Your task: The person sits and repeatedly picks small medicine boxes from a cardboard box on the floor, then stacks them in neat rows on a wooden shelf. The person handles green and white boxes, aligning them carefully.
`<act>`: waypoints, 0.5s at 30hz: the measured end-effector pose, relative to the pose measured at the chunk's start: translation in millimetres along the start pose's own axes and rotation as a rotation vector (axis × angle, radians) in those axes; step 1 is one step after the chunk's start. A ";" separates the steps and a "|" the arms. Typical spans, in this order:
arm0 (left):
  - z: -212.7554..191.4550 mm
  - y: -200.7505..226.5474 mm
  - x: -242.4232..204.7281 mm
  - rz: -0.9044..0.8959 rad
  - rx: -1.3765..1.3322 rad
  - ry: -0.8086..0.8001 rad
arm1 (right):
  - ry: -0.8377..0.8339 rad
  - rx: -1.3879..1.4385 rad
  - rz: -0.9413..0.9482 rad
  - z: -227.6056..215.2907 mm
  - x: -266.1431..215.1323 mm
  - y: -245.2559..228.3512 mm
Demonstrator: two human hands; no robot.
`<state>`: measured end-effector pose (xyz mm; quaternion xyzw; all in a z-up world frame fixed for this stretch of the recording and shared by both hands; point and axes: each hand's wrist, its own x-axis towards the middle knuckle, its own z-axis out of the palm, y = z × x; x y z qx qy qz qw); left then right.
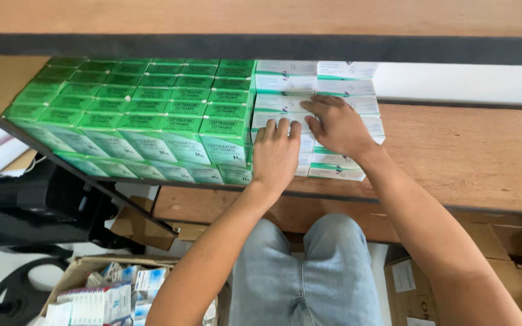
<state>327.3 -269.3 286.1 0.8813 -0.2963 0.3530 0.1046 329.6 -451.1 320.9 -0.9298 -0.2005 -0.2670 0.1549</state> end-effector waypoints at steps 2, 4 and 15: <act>-3.6 -1.3 -4.4 -0.007 -0.032 -0.075 | 0.054 -0.002 -0.015 6.4 -4.2 -3.3; -10.3 4.4 -9.6 -0.024 -0.007 -0.065 | 0.052 -0.015 -0.021 5.9 -2.8 -7.6; -88.1 31.9 -207.0 -0.138 -0.385 0.115 | 0.173 0.161 -0.505 39.7 -106.5 -141.7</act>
